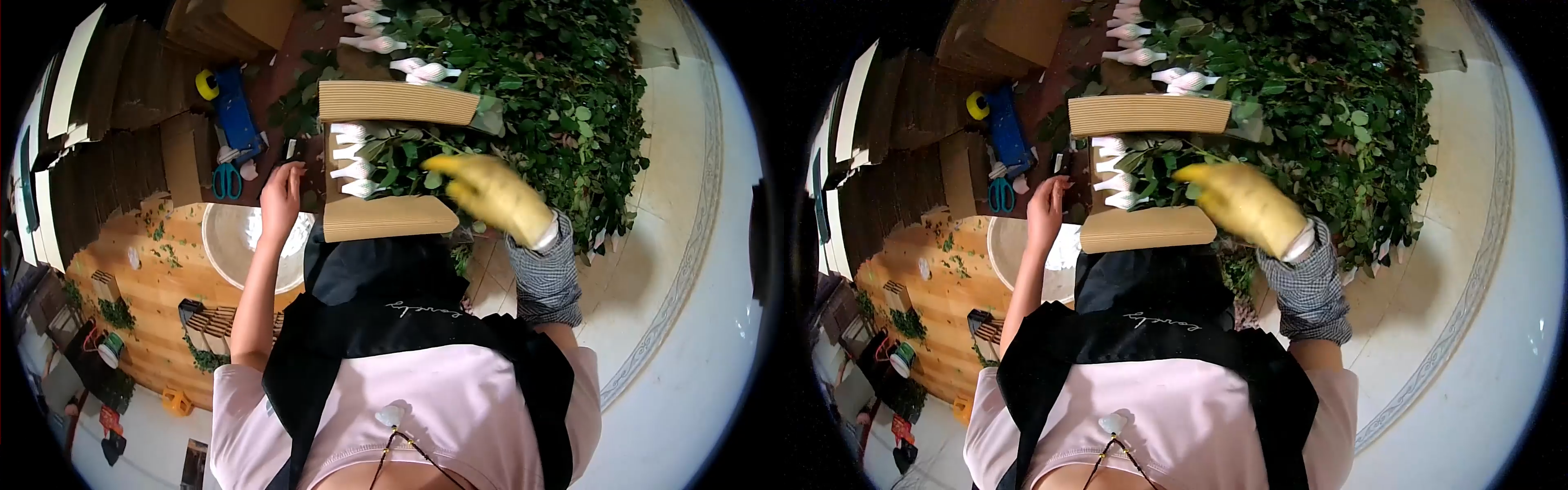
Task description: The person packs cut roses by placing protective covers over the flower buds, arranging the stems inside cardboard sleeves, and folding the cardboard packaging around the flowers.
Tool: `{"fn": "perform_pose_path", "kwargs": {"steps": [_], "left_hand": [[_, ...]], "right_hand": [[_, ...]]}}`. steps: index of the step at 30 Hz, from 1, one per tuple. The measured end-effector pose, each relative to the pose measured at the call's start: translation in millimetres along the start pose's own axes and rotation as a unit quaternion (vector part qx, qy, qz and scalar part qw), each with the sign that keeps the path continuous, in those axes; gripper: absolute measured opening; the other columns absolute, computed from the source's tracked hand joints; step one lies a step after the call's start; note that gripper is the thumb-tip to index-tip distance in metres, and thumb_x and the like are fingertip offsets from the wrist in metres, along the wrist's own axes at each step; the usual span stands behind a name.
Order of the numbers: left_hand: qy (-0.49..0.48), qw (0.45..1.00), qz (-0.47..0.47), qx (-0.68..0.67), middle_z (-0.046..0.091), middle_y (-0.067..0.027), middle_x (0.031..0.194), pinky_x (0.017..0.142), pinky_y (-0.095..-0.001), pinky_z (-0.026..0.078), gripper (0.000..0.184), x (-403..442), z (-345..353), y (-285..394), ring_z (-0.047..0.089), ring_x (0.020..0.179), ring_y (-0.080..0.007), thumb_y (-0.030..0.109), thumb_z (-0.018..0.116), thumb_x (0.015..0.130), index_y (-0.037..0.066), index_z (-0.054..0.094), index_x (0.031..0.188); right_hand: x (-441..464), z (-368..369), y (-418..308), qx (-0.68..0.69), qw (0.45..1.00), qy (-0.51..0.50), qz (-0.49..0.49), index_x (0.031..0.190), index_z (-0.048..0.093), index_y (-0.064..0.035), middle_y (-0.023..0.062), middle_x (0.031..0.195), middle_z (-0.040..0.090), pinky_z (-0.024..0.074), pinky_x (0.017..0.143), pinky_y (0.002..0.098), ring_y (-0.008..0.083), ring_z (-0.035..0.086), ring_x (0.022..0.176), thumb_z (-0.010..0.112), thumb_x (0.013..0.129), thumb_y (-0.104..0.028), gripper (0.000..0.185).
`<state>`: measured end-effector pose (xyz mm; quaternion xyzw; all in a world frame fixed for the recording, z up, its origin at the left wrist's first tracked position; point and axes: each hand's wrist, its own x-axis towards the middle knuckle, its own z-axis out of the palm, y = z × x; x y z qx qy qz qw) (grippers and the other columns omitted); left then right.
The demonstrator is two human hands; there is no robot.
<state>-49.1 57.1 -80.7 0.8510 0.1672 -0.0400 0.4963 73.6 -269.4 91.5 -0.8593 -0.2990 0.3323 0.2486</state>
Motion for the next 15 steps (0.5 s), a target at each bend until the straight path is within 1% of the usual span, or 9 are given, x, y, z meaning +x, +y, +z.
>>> {"fn": "perform_pose_path", "kwargs": {"steps": [1, 2, 4, 6, 8, 9, 12, 13, 15], "left_hand": [[0.001, 0.998, -0.027, -0.051, 0.07, -0.0152, 0.088, 0.075, -0.0337, 0.053, 0.025, -0.2, 6.3, -5.9, 0.07, 0.082, -0.0295, 0.018, 0.051, 0.104, 0.0, 0.068, 0.11], [-0.035, 0.996, -0.051, -0.067, 0.071, -0.0148, 0.084, 0.074, -0.0345, 0.053, 0.031, 1.3, 12.1, -9.6, 0.071, 0.081, -0.0293, 0.022, 0.049, 0.105, 0.0, 0.071, 0.103], [-0.172, 0.977, -0.108, -0.068, 0.07, -0.0163, 0.079, 0.073, -0.0376, 0.054, 0.038, 10.0, 16.1, 7.9, 0.071, 0.079, -0.0318, 0.035, 0.057, 0.1, 0.001, 0.074, 0.092], [-0.23, 0.967, -0.031, 0.108, 0.07, -0.0186, 0.076, 0.073, -0.0415, 0.054, 0.047, 11.8, 25.0, 25.3, 0.069, 0.078, -0.0353, 0.048, 0.066, 0.09, 0.002, 0.074, 0.084], [-0.32, 0.933, -0.01, 0.166, 0.069, -0.0207, 0.079, 0.073, -0.0444, 0.054, 0.049, 19.3, 25.9, 34.2, 0.068, 0.079, -0.0372, 0.052, 0.072, 0.082, 0.003, 0.074, 0.082], [-0.298, 0.94, 0.017, 0.164, 0.066, -0.021, 0.073, 0.065, -0.0448, 0.051, 0.046, 21.1, 27.2, 33.6, 0.066, 0.072, -0.0389, 0.047, 0.073, 0.084, 0.002, 0.072, 0.077], [-0.274, 0.948, 0.014, 0.16, 0.065, -0.0206, 0.071, 0.064, -0.0445, 0.05, 0.045, 25.5, 33.2, 33.5, 0.064, 0.07, -0.0392, 0.046, 0.075, 0.083, 0.002, 0.071, 0.076], [-0.271, 0.949, 0.0, 0.163, 0.068, -0.0176, 0.075, 0.065, -0.0432, 0.053, 0.046, 25.3, 30.7, 39.8, 0.067, 0.071, -0.0363, 0.046, 0.074, 0.083, 0.001, 0.071, 0.073], [-0.243, 0.96, 0.025, 0.139, 0.067, -0.0178, 0.073, 0.064, -0.0445, 0.051, 0.046, 19.5, 35.2, 25.8, 0.065, 0.07, -0.037, 0.044, 0.074, 0.083, 0.001, 0.069, 0.07]], "right_hand": [[14.6, 8.8, -14.6, 0.034, 0.997, -0.027, -0.06, 0.128, 0.062, -0.0083, 0.0128, 0.115, 0.07, 0.0526, 0.089, 0.0422, 0.0309, 0.065, 0.105, 0.063, 0.089, -0.007, 0.039], [29.8, 18.1, -27.5, 0.066, 0.989, -0.053, -0.121, 0.128, 0.062, -0.0082, 0.012, 0.118, 0.069, 0.0529, 0.088, 0.0406, 0.0287, 0.065, 0.108, 0.062, 0.09, -0.009, 0.037], [71.9, 72.3, -6.6, -0.176, 0.974, -0.086, -0.114, 0.12, 0.067, -0.0113, 0.0095, 0.11, 0.072, 0.0542, 0.081, 0.0404, 0.0281, 0.068, 0.102, 0.059, 0.094, -0.021, 0.029], [116.5, 121.6, 9.8, -0.333, 0.912, -0.24, 0.013, 0.107, 0.074, -0.0125, 0.0067, 0.1, 0.075, 0.0569, 0.073, 0.0414, 0.0262, 0.072, 0.091, 0.063, 0.089, -0.014, 0.022], [126.2, 140.4, 25.9, -0.339, 0.907, -0.251, -0.001, 0.098, 0.076, -0.0127, 0.0057, 0.102, 0.076, 0.057, 0.069, 0.0423, 0.0258, 0.073, 0.093, 0.058, 0.092, -0.015, 0.02], [124.0, 132.6, 19.8, -0.317, 0.919, -0.234, 0.003, 0.1, 0.074, -0.0111, 0.0052, 0.101, 0.076, 0.0575, 0.071, 0.0416, 0.0265, 0.072, 0.094, 0.053, 0.094, -0.015, 0.022], [117.9, 127.2, 15.6, -0.277, 0.931, -0.234, 0.026, 0.107, 0.072, -0.0105, 0.0076, 0.102, 0.075, 0.0573, 0.074, 0.043, 0.0288, 0.072, 0.095, 0.051, 0.096, -0.017, 0.024], [121.6, 128.7, 18.8, -0.283, 0.928, -0.244, 0.014, 0.114, 0.068, -0.0097, 0.01, 0.102, 0.074, 0.0561, 0.077, 0.0461, 0.0314, 0.072, 0.093, 0.053, 0.096, -0.026, 0.029], [124.0, 116.2, 10.8, -0.267, 0.924, -0.272, 0.028, 0.115, 0.068, -0.0092, 0.0105, 0.102, 0.074, 0.056, 0.077, 0.0465, 0.0316, 0.072, 0.093, 0.054, 0.095, -0.029, 0.031]]}}
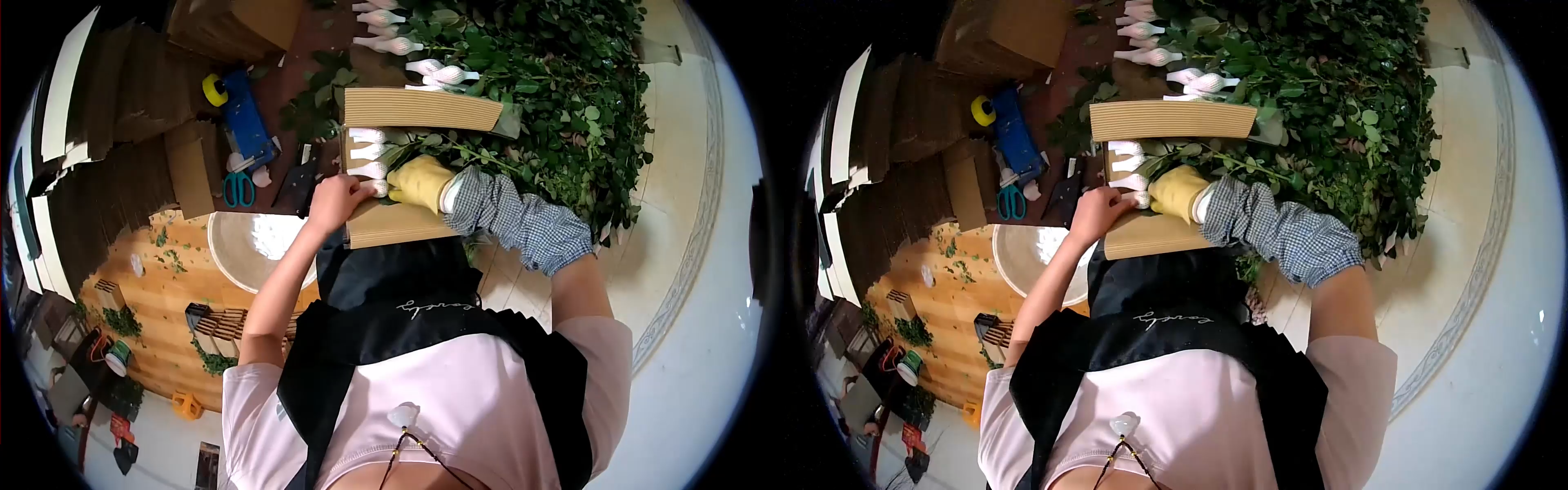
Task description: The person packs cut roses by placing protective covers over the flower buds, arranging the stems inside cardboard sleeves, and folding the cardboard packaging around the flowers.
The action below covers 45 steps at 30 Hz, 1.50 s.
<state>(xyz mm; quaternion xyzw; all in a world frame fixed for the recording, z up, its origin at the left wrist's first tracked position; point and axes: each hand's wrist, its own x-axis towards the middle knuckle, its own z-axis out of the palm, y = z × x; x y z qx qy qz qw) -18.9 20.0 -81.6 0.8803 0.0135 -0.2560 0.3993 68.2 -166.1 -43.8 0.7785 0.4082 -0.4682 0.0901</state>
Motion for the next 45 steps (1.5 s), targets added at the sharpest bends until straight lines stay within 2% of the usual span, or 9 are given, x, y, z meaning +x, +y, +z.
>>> {"fn": "perform_pose_path", "kwargs": {"steps": [3, 11, 14, 18, 23, 29, 33, 38, 45], "left_hand": [[0.056, 0.993, 0.099, -0.036, 0.061, -0.0112, 0.063, 0.057, -0.0414, 0.047, 0.043, -1.4, 6.6, -19.9, 0.062, 0.059, -0.0285, 0.035, 0.072, 0.089, -0.001, 0.063, 0.068], [0.162, 0.772, -0.139, -0.599, 0.056, 0.0038, 0.068, 0.059, -0.0225, 0.039, 0.026, -45.0, 0.3, -21.8, 0.05, 0.063, -0.0054, 0.026, 0.058, 0.101, 0.007, 0.063, 0.084], [0.343, 0.873, 0.003, -0.346, 0.063, -0.0039, 0.082, 0.067, -0.0253, 0.045, 0.022, -49.9, -64.3, -23.1, 0.058, 0.076, -0.0103, 0.016, 0.053, 0.102, 0.004, 0.061, 0.085], [0.158, 0.935, -0.066, -0.31, 0.063, -0.0071, 0.078, 0.067, -0.0283, 0.048, 0.017, -32.7, -35.1, -39.1, 0.058, 0.072, -0.0125, 0.013, 0.062, 0.097, -0.001, 0.058, 0.088], [0.086, 0.996, -0.029, 0.01, 0.069, -0.0217, 0.088, 0.068, -0.0434, 0.052, 0.038, 6.8, -9.5, 6.5, 0.064, 0.082, -0.0438, 0.036, 0.071, 0.089, 0.0, 0.063, 0.084], [0.349, 0.86, -0.131, -0.349, 0.053, -0.0085, 0.059, 0.057, -0.0326, 0.045, 0.021, -7.9, 8.8, -44.1, 0.049, 0.061, -0.0117, 0.013, 0.059, 0.093, -0.003, 0.065, 0.081], [0.439, 0.885, 0.076, -0.135, 0.06, -0.013, 0.084, 0.064, -0.0328, 0.044, 0.018, -33.0, -37.8, -9.3, 0.054, 0.073, -0.0224, 0.004, 0.062, 0.086, -0.005, 0.053, 0.073], [0.192, 0.977, -0.074, -0.057, 0.07, -0.0252, 0.089, 0.07, -0.0494, 0.054, 0.046, 9.6, 0.0, 3.8, 0.068, 0.085, -0.042, 0.047, 0.067, 0.091, 0.003, 0.059, 0.102], [0.319, 0.94, -0.023, -0.116, 0.069, -0.0181, 0.086, 0.071, -0.0437, 0.053, 0.018, 13.2, 10.8, 19.2, 0.067, 0.082, -0.038, 0.02, 0.062, 0.09, 0.004, 0.07, 0.084]], "right_hand": [[8.4, 8.1, -0.6, 0.02, 0.999, -0.011, 0.024, 0.111, 0.07, -0.0084, 0.0089, 0.102, 0.075, 0.0571, 0.072, 0.0457, 0.0298, 0.072, 0.093, 0.065, 0.089, -0.029, 0.031], [25.3, 26.4, -13.3, -0.079, 0.994, -0.018, 0.073, 0.103, 0.072, -0.0083, 0.0092, 0.098, 0.076, 0.0561, 0.069, 0.0417, 0.0273, 0.074, 0.087, 0.075, 0.077, -0.014, 0.027], [-13.3, -9.7, -6.1, -0.016, 0.999, -0.042, 0.005, 0.116, 0.069, -0.0069, 0.0127, 0.106, 0.074, 0.056, 0.081, 0.0422, 0.0291, 0.072, 0.094, 0.067, 0.087, -0.022, 0.033], [-30.9, -30.8, 0.1, 0.087, 0.989, 0.122, 0.018, 0.109, 0.066, -0.0065, 0.0143, 0.1, 0.073, 0.0529, 0.082, 0.0444, 0.0296, 0.07, 0.093, 0.063, 0.093, -0.036, 0.034], [15.1, 4.9, 11.8, -0.07, 0.99, 0.106, 0.054, 0.093, 0.069, -0.0104, 0.0087, 0.086, 0.074, 0.0538, 0.072, 0.0419, 0.0272, 0.072, 0.082, 0.063, 0.09, -0.035, 0.026], [19.4, 15.1, 16.4, -0.108, 0.986, 0.104, 0.079, 0.102, 0.072, -0.014, 0.0089, 0.094, 0.076, 0.055, 0.074, 0.0424, 0.0282, 0.073, 0.086, 0.057, 0.093, -0.033, 0.026], [-22.1, -7.5, 26.9, 0.129, 0.971, 0.199, -0.017, 0.114, 0.067, -0.0082, 0.0141, 0.097, 0.073, 0.0545, 0.081, 0.0442, 0.0321, 0.07, 0.091, 0.06, 0.093, -0.033, 0.033], [5.3, -11.3, 20.8, 0.013, 0.979, 0.157, 0.133, 0.109, 0.07, -0.0101, 0.0106, 0.102, 0.074, 0.0563, 0.079, 0.0426, 0.0286, 0.071, 0.094, 0.058, 0.094, -0.031, 0.028], [19.0, -0.6, 23.8, -0.016, 0.974, 0.132, 0.181, 0.097, 0.073, -0.0115, 0.0101, 0.092, 0.075, 0.0567, 0.075, 0.0433, 0.0284, 0.071, 0.09, 0.058, 0.092, -0.028, 0.023]]}}
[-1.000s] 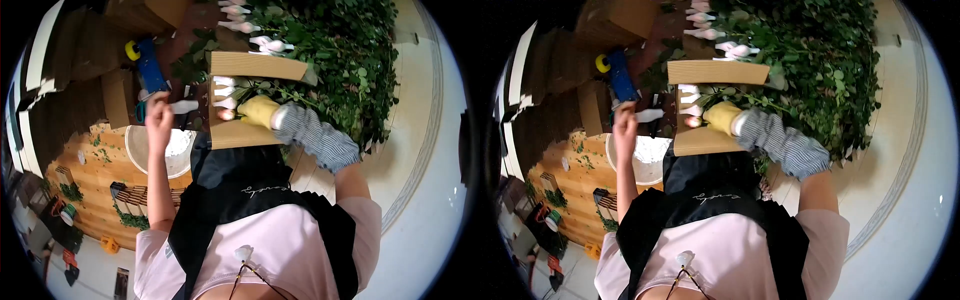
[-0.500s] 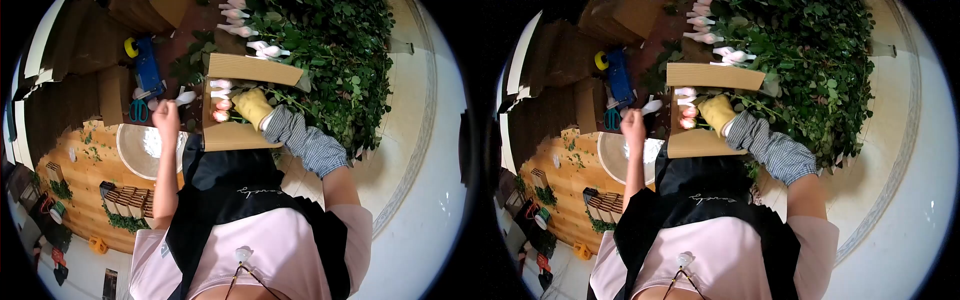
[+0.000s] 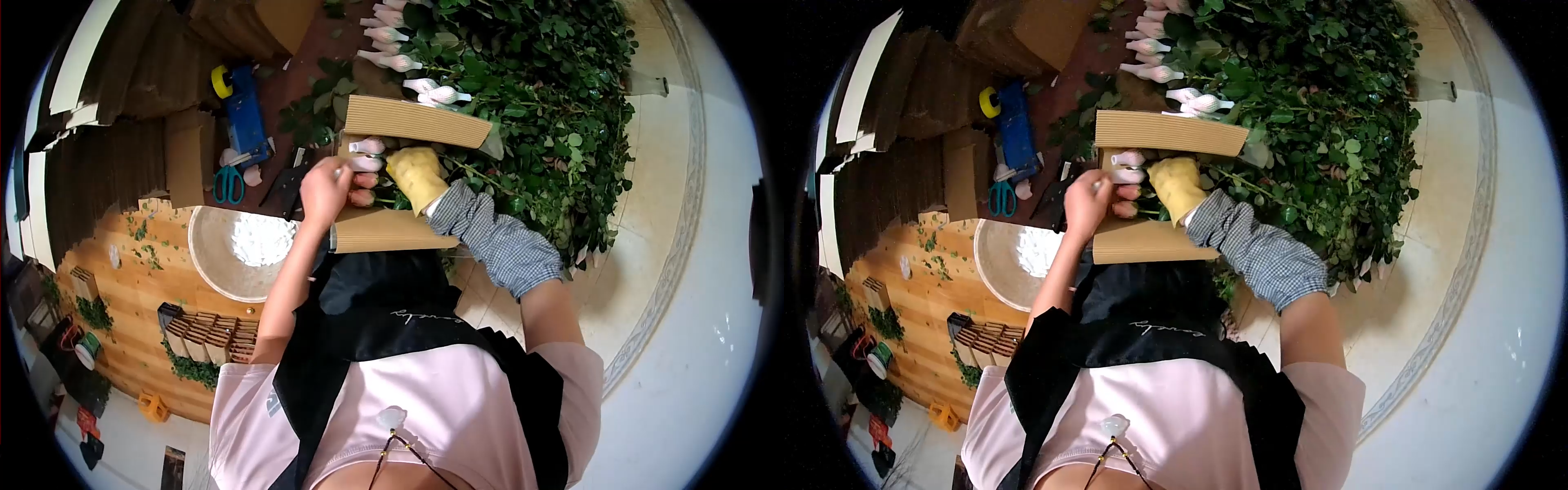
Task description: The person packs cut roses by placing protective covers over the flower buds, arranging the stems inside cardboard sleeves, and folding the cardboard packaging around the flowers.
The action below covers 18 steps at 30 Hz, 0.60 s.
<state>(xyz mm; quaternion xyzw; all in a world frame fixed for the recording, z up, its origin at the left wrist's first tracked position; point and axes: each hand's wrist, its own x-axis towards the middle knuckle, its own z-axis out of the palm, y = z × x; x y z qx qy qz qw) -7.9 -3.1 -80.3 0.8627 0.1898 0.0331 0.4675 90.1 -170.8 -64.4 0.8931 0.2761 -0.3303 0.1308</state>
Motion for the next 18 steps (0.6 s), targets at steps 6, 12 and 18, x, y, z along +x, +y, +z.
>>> {"fn": "perform_pose_path", "kwargs": {"steps": [6, 12, 18], "left_hand": [[0.059, 0.996, 0.035, -0.048, 0.065, -0.0148, 0.093, 0.075, -0.0388, 0.052, 0.012, 1.4, -45.7, -22.1, 0.065, 0.082, -0.0325, 0.011, 0.065, 0.083, -0.001, 0.065, 0.083], [-0.162, 0.983, -0.075, 0.048, 0.071, -0.0229, 0.095, 0.079, -0.0489, 0.054, 0.037, 23.0, -3.1, 1.9, 0.068, 0.092, -0.042, 0.031, 0.069, 0.087, 0.004, 0.063, 0.112], [-0.121, 0.99, 0.033, 0.059, 0.071, -0.0172, 0.088, 0.072, -0.0465, 0.055, 0.023, 30.3, 13.6, 2.2, 0.068, 0.086, -0.0386, 0.026, 0.064, 0.088, 0.008, 0.068, 0.102]], "right_hand": [[-46.2, -5.1, 12.7, 0.026, 0.972, 0.214, -0.092, 0.1, 0.065, -0.0107, 0.0101, 0.082, 0.072, 0.0526, 0.072, 0.0447, 0.0294, 0.069, 0.079, 0.06, 0.094, -0.032, 0.023], [-6.3, 9.4, 10.6, -0.01, 0.993, 0.118, 0.007, 0.075, 0.073, -0.0062, 0.0114, 0.077, 0.073, 0.0548, 0.058, 0.0433, 0.029, 0.072, 0.071, 0.057, 0.09, -0.025, 0.029], [1.9, 16.5, 15.2, 0.03, 0.989, 0.118, 0.083, 0.094, 0.078, -0.0054, 0.0127, 0.096, 0.075, 0.0574, 0.073, 0.0467, 0.0314, 0.072, 0.089, 0.062, 0.089, -0.019, 0.021]]}}
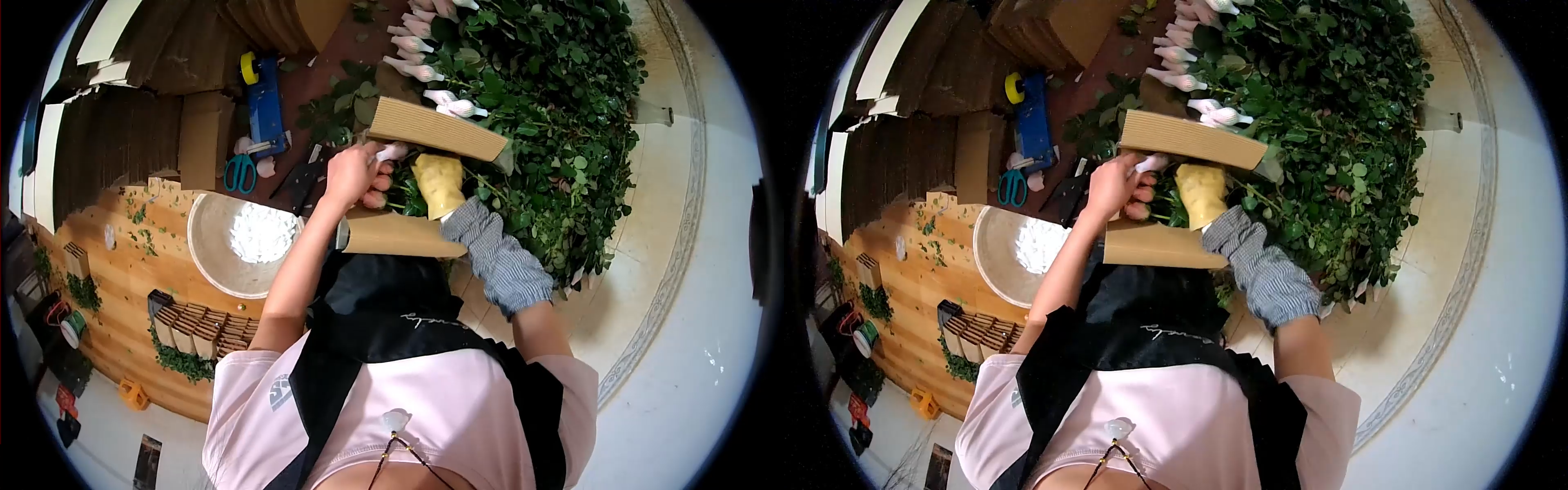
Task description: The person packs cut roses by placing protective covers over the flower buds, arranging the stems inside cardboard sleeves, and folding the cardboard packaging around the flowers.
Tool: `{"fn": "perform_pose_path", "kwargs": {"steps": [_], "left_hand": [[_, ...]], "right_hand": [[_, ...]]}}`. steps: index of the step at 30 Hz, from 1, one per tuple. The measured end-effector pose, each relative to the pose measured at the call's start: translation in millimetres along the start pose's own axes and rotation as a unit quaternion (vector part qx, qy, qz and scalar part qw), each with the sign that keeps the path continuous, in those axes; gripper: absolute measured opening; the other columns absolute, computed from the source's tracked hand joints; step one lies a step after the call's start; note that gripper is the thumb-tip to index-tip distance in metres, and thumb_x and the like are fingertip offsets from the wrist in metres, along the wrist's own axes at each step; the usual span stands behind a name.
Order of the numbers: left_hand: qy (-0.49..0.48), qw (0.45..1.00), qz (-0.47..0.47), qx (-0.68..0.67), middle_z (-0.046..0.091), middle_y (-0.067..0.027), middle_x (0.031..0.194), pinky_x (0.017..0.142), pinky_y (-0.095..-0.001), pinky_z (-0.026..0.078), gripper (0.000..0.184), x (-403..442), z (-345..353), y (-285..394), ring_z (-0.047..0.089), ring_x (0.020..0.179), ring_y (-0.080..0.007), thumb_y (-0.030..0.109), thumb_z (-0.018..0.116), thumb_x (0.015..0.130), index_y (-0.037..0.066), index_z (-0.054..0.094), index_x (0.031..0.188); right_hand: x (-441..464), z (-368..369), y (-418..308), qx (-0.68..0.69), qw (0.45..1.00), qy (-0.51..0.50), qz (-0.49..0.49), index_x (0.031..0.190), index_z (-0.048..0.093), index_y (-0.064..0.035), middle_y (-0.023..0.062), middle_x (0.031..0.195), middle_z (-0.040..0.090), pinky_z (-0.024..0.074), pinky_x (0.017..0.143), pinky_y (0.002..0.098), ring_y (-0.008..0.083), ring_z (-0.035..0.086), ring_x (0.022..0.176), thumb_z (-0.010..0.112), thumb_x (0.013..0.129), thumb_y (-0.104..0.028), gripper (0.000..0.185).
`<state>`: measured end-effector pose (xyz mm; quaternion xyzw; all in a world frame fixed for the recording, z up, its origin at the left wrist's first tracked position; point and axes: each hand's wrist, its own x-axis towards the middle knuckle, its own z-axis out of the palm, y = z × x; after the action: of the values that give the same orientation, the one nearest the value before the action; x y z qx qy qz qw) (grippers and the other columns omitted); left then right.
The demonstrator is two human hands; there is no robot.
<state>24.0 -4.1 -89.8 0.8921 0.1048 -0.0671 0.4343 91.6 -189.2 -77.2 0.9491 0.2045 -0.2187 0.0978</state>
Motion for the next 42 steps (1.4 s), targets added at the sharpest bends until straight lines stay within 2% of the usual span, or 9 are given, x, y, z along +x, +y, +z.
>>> {"fn": "perform_pose_path", "kwargs": {"steps": [6, 9, 15, 19, 27, 34, 37, 40, 42], "left_hand": [[0.155, 0.961, -0.166, -0.157, 0.068, -0.0173, 0.088, 0.073, -0.0396, 0.053, 0.013, -39.9, -32.1, -15.1, 0.068, 0.08, -0.0312, 0.011, 0.061, 0.085, 0.0, 0.068, 0.085], [0.19, 0.96, -0.021, -0.203, 0.066, -0.0163, 0.1, 0.078, -0.0334, 0.05, 0.011, -48.1, -50.1, -36.7, 0.064, 0.09, -0.0267, 0.004, 0.062, 0.081, -0.005, 0.059, 0.078], [-0.047, 0.977, -0.062, -0.201, 0.071, -0.0222, 0.092, 0.077, -0.0432, 0.053, 0.03, -8.9, -22.5, 20.9, 0.069, 0.087, -0.0378, 0.032, 0.071, 0.089, 0.004, 0.069, 0.098], [0.122, 0.991, -0.015, -0.045, 0.068, -0.0208, 0.082, 0.068, -0.047, 0.052, 0.024, -12.6, -38.8, 5.2, 0.067, 0.077, -0.0398, 0.025, 0.064, 0.091, 0.002, 0.069, 0.09], [-0.004, 0.999, -0.053, 0.003, 0.07, -0.0203, 0.079, 0.068, -0.0453, 0.054, 0.052, -27.3, -45.6, -6.2, 0.068, 0.076, -0.0393, 0.055, 0.073, 0.082, 0.003, 0.071, 0.087], [0.054, 0.992, 0.051, -0.098, 0.065, -0.0182, 0.078, 0.066, -0.0402, 0.051, 0.023, -25.1, -21.2, 5.1, 0.064, 0.072, -0.0358, 0.026, 0.065, 0.091, 0.003, 0.069, 0.09], [0.115, 0.977, -0.091, -0.153, 0.054, -0.0097, 0.064, 0.059, -0.0317, 0.044, 0.022, -77.1, -63.2, -37.6, 0.052, 0.062, -0.0132, 0.021, 0.062, 0.09, 0.0, 0.065, 0.084], [0.054, 0.973, -0.223, 0.011, 0.062, -0.0161, 0.067, 0.067, -0.041, 0.049, 0.035, -160.1, -93.5, -113.3, 0.062, 0.067, -0.0247, 0.032, 0.07, 0.086, -0.002, 0.065, 0.08], [0.159, 0.924, -0.317, -0.145, 0.068, -0.0271, 0.105, 0.083, -0.0422, 0.052, 0.058, -218.4, -84.4, -203.5, 0.067, 0.093, -0.0316, 0.041, 0.078, 0.084, -0.003, 0.063, 0.118]], "right_hand": [[2.5, -2.4, -0.7, 0.005, 1.0, 0.023, 0.001, 0.098, 0.076, -0.0056, 0.013, 0.099, 0.074, 0.0564, 0.078, 0.0449, 0.0313, 0.071, 0.092, 0.065, 0.088, -0.026, 0.025], [2.4, -5.1, -0.5, 0.005, 1.0, 0.017, -0.01, 0.1, 0.075, -0.0057, 0.0132, 0.1, 0.074, 0.0559, 0.08, 0.0441, 0.0312, 0.071, 0.094, 0.066, 0.088, -0.029, 0.028], [-5.9, -8.6, 2.8, -0.007, 1.0, 0.005, -0.005, 0.103, 0.074, -0.006, 0.0136, 0.103, 0.073, 0.0549, 0.084, 0.0423, 0.0311, 0.069, 0.098, 0.069, 0.087, -0.036, 0.035], [0.7, -3.8, 3.4, 0.004, 1.0, 0.014, -0.006, 0.12, 0.068, -0.0121, 0.012, 0.12, 0.067, 0.0487, 0.097, 0.0436, 0.0322, 0.062, 0.113, 0.069, 0.087, -0.036, 0.041], [6.3, 5.7, 7.3, -0.026, 0.991, 0.127, -0.026, 0.129, 0.063, -0.0139, 0.0118, 0.133, 0.059, 0.0384, 0.107, 0.0455, 0.0316, 0.052, 0.126, 0.066, 0.089, -0.038, 0.047], [4.7, -2.7, 8.8, 0.002, 0.995, -0.094, 0.011, 0.145, 0.051, -0.0183, 0.0113, 0.154, 0.044, 0.0285, 0.119, 0.0468, 0.0314, 0.039, 0.143, 0.067, 0.089, -0.039, 0.062], [0.5, 10.0, 9.2, 0.043, 0.995, 0.081, -0.03, 0.132, 0.061, -0.0198, 0.0099, 0.136, 0.058, 0.0385, 0.11, 0.0453, 0.0309, 0.052, 0.128, 0.07, 0.086, -0.033, 0.049], [2.6, 32.3, 12.9, 0.036, 0.966, 0.244, -0.07, 0.126, 0.065, -0.0212, 0.0093, 0.128, 0.065, 0.0439, 0.105, 0.044, 0.0301, 0.058, 0.122, 0.072, 0.085, -0.03, 0.042], [4.2, 28.6, 10.5, 0.035, 0.969, 0.234, -0.068, 0.127, 0.064, -0.0228, 0.009, 0.132, 0.063, 0.0434, 0.105, 0.0438, 0.0296, 0.056, 0.124, 0.071, 0.086, -0.031, 0.043]]}}
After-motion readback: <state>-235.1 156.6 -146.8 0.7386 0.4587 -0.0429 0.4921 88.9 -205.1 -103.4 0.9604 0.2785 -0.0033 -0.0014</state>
